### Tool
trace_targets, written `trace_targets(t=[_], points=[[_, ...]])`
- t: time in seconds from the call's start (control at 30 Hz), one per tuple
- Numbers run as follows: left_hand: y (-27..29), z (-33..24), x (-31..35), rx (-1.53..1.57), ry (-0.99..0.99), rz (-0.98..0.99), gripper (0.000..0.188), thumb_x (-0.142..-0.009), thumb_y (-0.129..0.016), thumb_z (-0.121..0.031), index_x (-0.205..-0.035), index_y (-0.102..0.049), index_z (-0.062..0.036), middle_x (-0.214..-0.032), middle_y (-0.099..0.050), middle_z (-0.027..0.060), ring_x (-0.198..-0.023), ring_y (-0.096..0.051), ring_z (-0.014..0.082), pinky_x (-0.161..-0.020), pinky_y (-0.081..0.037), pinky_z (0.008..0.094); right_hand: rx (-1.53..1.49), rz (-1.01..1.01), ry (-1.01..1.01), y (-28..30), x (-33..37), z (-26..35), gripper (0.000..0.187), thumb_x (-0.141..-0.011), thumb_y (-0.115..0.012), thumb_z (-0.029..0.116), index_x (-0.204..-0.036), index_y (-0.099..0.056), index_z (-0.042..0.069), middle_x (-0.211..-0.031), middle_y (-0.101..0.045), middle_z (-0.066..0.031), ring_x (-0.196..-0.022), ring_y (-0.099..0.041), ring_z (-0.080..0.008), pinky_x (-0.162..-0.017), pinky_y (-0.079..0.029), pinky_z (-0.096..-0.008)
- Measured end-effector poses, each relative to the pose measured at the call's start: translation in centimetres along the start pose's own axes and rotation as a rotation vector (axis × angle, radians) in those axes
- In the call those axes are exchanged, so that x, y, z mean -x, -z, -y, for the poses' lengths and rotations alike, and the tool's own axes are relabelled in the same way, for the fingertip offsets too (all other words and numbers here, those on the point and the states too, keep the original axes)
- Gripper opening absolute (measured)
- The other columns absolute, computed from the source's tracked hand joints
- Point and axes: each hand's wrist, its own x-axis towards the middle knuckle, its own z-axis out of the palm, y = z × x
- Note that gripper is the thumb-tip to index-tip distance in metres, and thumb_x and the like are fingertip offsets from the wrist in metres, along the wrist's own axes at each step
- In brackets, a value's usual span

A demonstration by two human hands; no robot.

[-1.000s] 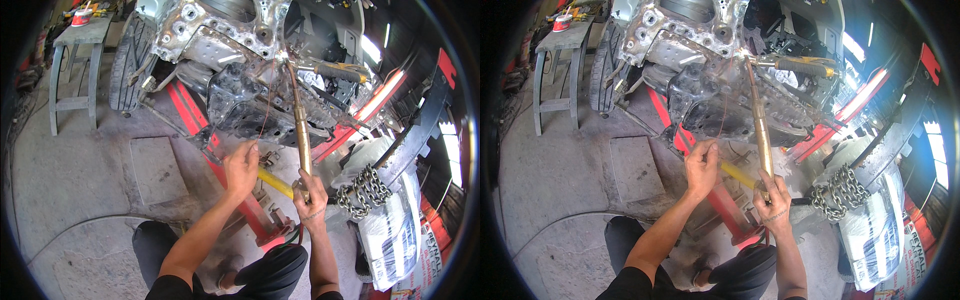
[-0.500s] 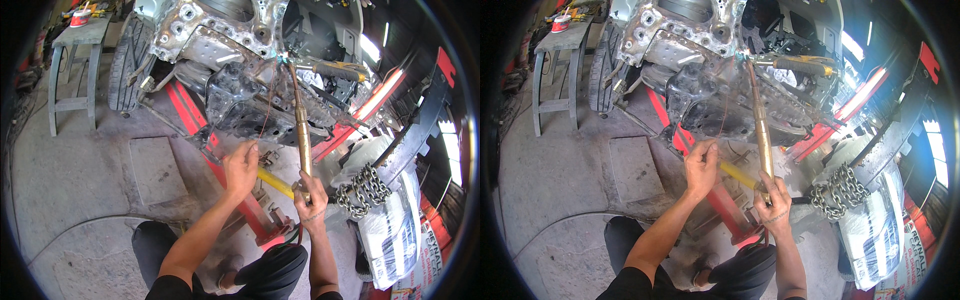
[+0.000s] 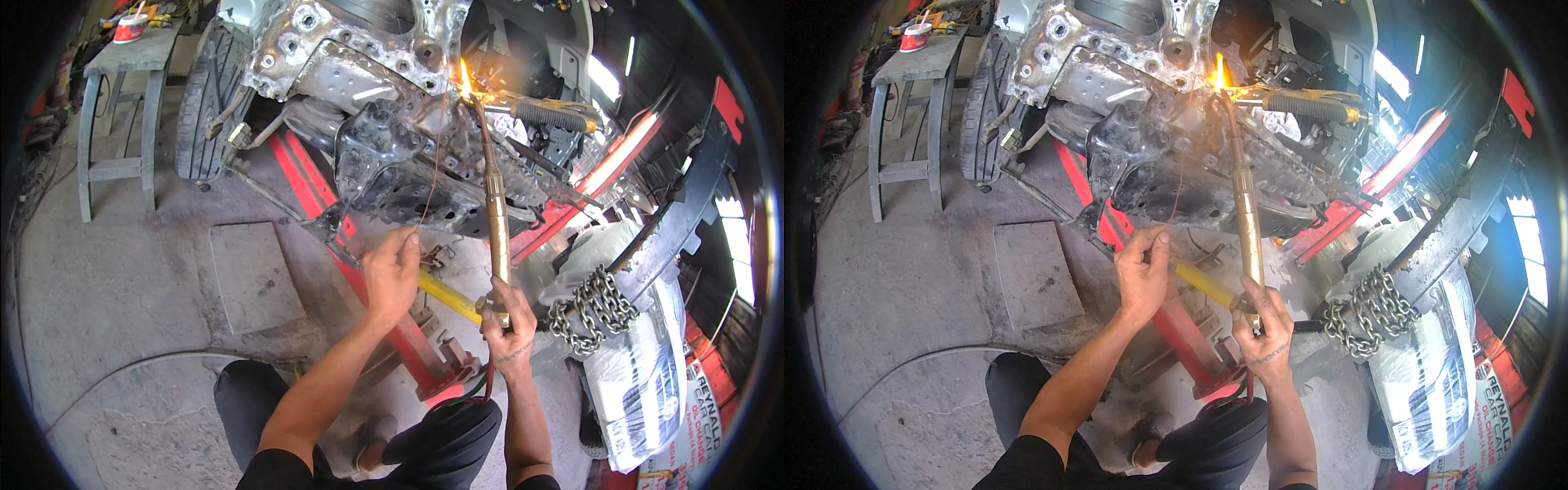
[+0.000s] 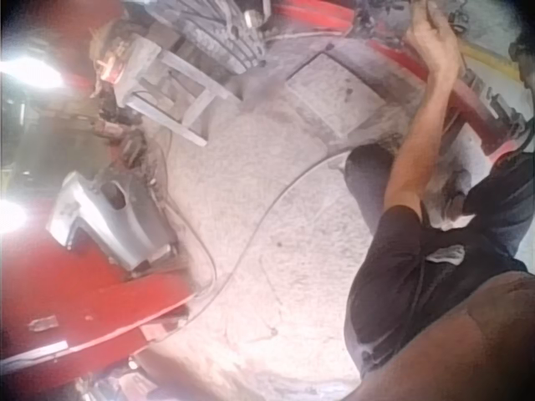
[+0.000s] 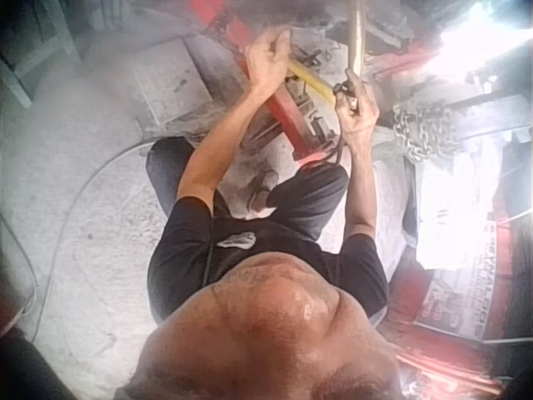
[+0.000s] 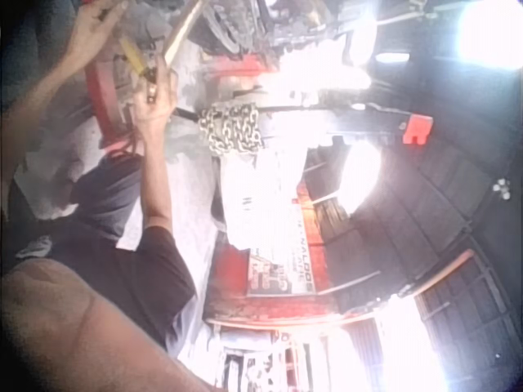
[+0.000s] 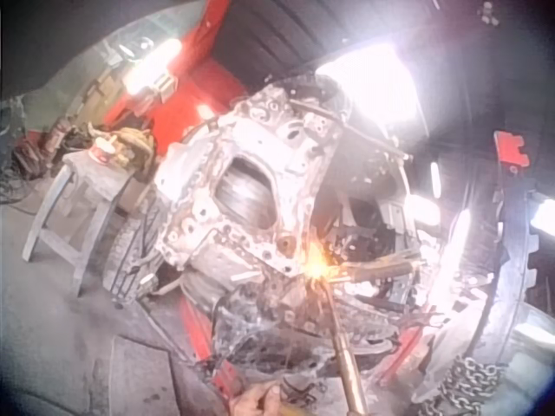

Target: The person welds a car frame using a welding torch and filler rod, then uses a hammer to tap the weld area. The person is seated on the floor in a workshop environment.

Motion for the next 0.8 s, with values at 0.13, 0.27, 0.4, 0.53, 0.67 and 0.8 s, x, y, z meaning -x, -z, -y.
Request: trace_targets(t=[0.13,0.27,0.4,0.53,0.67,0.8], points=[[-0.14,-0.14,0.10,0.009,0.004,0.001,0.018,-0.101,-0.064,-0.010,-0.114,-0.073,0.0003,-0.085,-0.075,0.0168,-0.078,-0.077,0.0263,-0.072,-0.058,0.0374,-0.009,0.005,-0.009,0.03,0.12,-0.10,0.059,-0.080,-0.071,-0.007,-0.137,-0.066,0.004,-0.099,-0.066,-0.0123,-0.089,-0.070,-0.0235,-0.082,-0.056,-0.0362],[-0.16,0.14,0.03,-0.022,-0.019,0.004,0.019,-0.101,-0.064,-0.010,-0.113,-0.073,0.0005,-0.085,-0.075,0.0169,-0.078,-0.077,0.0262,-0.073,-0.058,0.0377,0.006,0.007,-0.008,0.11,0.14,-0.08,0.059,-0.080,-0.071,-0.007,-0.137,-0.065,0.004,-0.100,-0.067,-0.0124,-0.090,-0.070,-0.0235,-0.082,-0.056,-0.0360],[-0.09,-0.16,0.07,-0.023,0.004,0.013,0.019,-0.102,-0.064,-0.010,-0.113,-0.073,0.0007,-0.085,-0.075,0.0172,-0.077,-0.077,0.0262,-0.072,-0.058,0.0376,-0.037,-0.002,-0.019,0.04,0.22,-0.08,0.059,-0.079,-0.071,-0.006,-0.137,-0.066,0.004,-0.100,-0.067,-0.0125,-0.089,-0.070,-0.0239,-0.082,-0.056,-0.0361],[-0.02,-0.08,0.09,-0.030,-0.005,0.041,0.017,-0.104,-0.062,-0.007,-0.114,-0.070,0.0030,-0.089,-0.073,0.0074,-0.074,-0.069,0.0110,-0.068,-0.056,0.0280,-0.043,-0.004,-0.008,0.16,0.29,-0.13,0.059,-0.079,-0.070,-0.006,-0.137,-0.066,0.004,-0.101,-0.067,-0.0126,-0.089,-0.070,-0.0242,-0.082,-0.056,-0.0363],[-0.06,-0.10,-0.01,-0.029,-0.020,0.002,0.019,-0.101,-0.064,-0.010,-0.114,-0.072,0.0009,-0.084,-0.075,0.0170,-0.077,-0.077,0.0252,-0.072,-0.058,0.0370,-0.031,0.003,0.005,0.16,0.29,-0.15,0.059,-0.079,-0.069,-0.007,-0.137,-0.065,0.003,-0.101,-0.067,-0.0131,-0.089,-0.070,-0.0242,-0.082,-0.056,-0.0364],[-0.24,0.15,0.07,0.004,0.002,-0.007,0.019,-0.101,-0.064,-0.010,-0.115,-0.072,0.0008,-0.084,-0.075,0.0169,-0.077,-0.077,0.0246,-0.072,-0.057,0.0369,-0.043,0.003,0.000,0.18,0.25,0.00,0.059,-0.079,-0.069,-0.007,-0.137,-0.065,0.003,-0.101,-0.067,-0.0135,-0.089,-0.071,-0.0244,-0.082,-0.056,-0.0368]])
